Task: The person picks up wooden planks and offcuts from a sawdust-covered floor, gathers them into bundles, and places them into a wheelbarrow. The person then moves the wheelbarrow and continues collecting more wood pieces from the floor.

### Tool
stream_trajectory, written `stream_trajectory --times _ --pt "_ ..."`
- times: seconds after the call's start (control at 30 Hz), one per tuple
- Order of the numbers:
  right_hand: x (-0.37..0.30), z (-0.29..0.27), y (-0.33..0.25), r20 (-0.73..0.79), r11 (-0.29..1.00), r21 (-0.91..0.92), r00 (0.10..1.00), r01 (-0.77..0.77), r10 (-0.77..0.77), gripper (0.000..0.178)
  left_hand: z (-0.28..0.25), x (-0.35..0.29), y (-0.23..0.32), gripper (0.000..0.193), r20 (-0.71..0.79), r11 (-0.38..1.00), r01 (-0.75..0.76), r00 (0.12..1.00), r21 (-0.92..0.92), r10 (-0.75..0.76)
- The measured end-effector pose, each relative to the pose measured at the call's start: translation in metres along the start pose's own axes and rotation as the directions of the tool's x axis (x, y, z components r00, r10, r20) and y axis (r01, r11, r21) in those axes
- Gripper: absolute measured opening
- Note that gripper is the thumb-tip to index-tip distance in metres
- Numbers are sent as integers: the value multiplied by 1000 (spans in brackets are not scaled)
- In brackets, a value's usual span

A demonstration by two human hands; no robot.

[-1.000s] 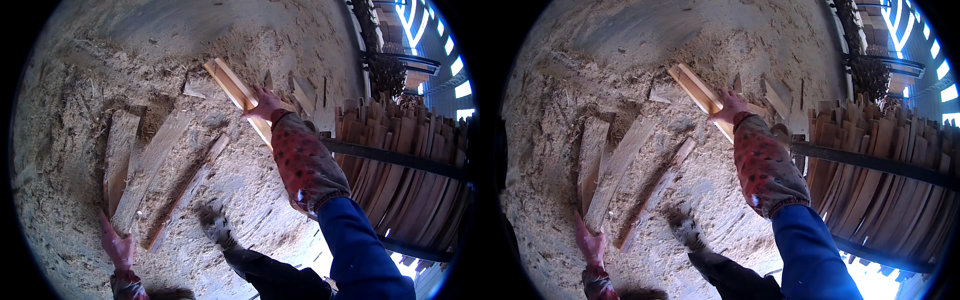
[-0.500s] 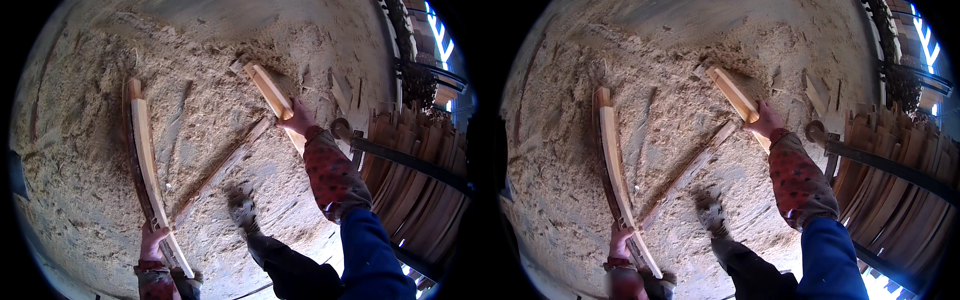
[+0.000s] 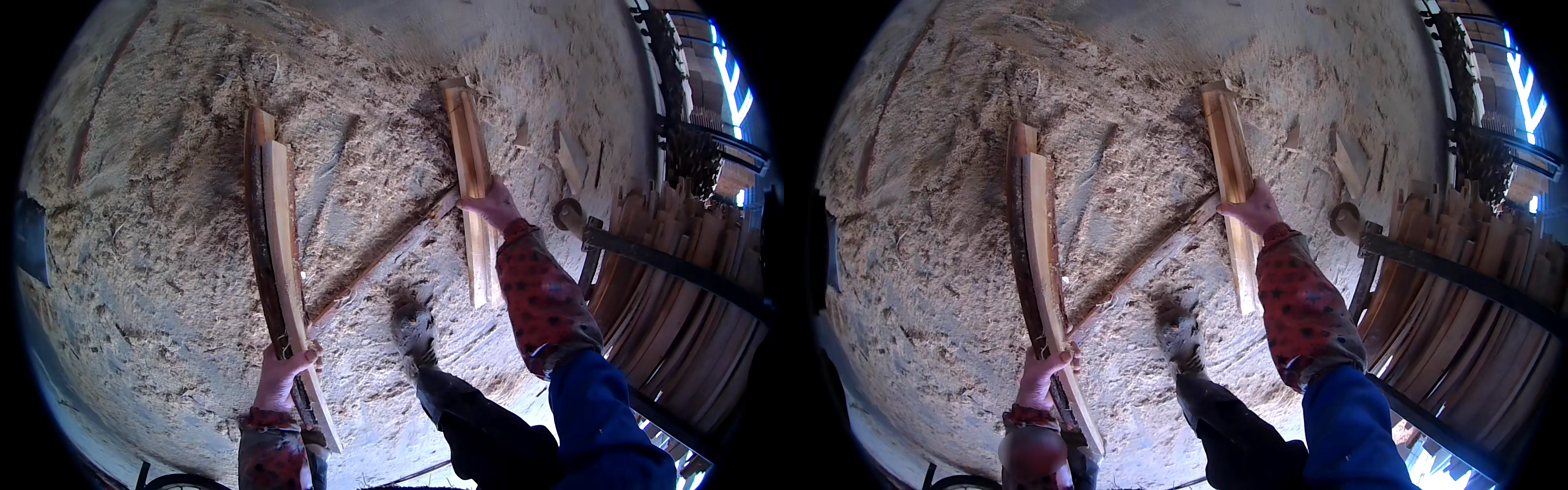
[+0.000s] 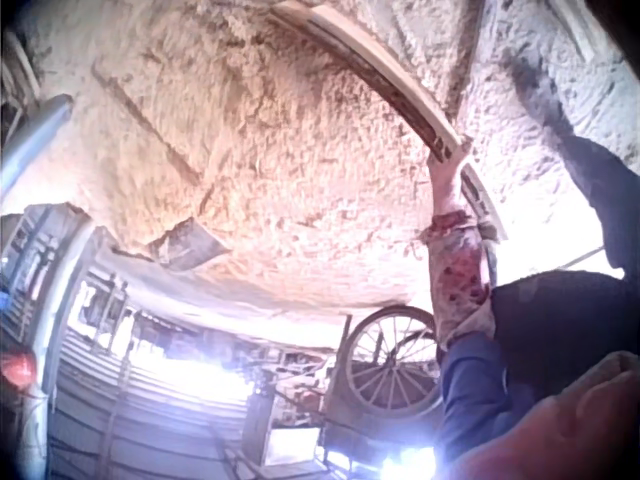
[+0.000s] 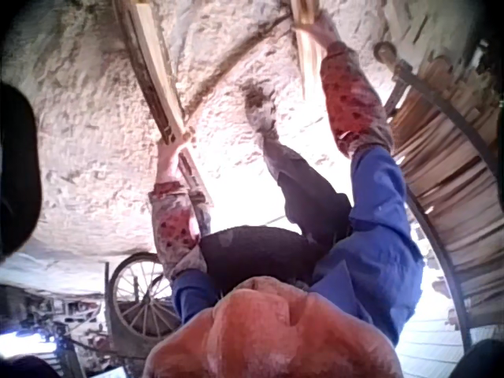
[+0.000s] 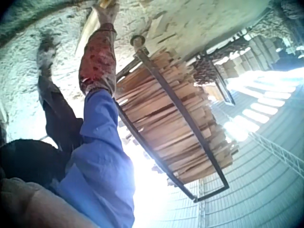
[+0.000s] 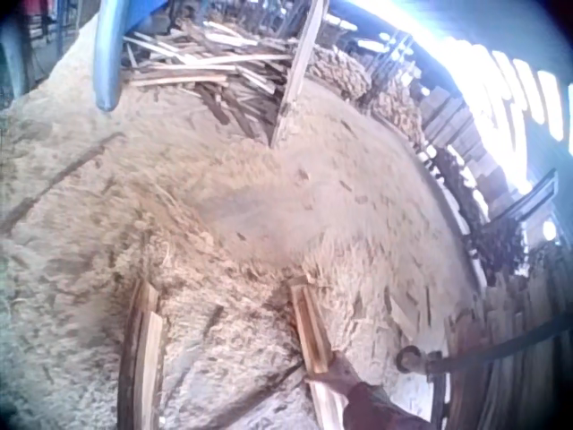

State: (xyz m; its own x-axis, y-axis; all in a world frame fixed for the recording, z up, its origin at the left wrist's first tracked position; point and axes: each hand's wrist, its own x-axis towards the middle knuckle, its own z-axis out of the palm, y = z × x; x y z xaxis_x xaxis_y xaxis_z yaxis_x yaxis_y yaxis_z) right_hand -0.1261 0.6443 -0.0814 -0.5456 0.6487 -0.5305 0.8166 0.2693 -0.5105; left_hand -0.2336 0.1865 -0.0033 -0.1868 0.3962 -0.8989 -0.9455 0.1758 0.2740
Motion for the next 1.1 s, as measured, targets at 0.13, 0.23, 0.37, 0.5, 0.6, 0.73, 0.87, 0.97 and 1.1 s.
stream_trajectory --times 0.13,0.23,0.37,0.5,0.6,0.73,0.87,0.97,1.1 --pt "-7 -5 -25 -43 980 -195 998 -43 35 71 -4 -7 -1 44 31 1000 11 999 16 -11" --pt "-16 -12 -46 99 999 43 995 13 -18 63 -9 -18 0 41 16 1000 25 1000 10 -25" --pt "-68 -9 -156 219 985 159 975 -67 31 55 -18 -38 -2 39 76 1000 6 997 -14 -5" --pt "-98 27 -205 280 907 364 954 -213 111 59 -16 -52 2 39 188 993 43 982 -107 -22" --pt "-117 68 -207 455 849 430 886 -307 90 75 -10 -62 5 50 222 979 46 975 -199 0" --pt "-196 113 -248 443 815 301 829 -495 340 72 -6 -75 -4 69 193 958 98 980 -269 -46" --pt "-241 144 -220 457 690 498 836 -524 305 72 -8 -81 -26 74 91 982 46 995 -186 -29" --pt "-275 131 -221 550 619 527 789 -583 275 65 6 -93 -29 66 132 975 58 991 -213 -30" --pt "-306 126 -199 535 639 518 798 -569 278 55 21 -115 -32 57 125 966 91 990 -242 -62"
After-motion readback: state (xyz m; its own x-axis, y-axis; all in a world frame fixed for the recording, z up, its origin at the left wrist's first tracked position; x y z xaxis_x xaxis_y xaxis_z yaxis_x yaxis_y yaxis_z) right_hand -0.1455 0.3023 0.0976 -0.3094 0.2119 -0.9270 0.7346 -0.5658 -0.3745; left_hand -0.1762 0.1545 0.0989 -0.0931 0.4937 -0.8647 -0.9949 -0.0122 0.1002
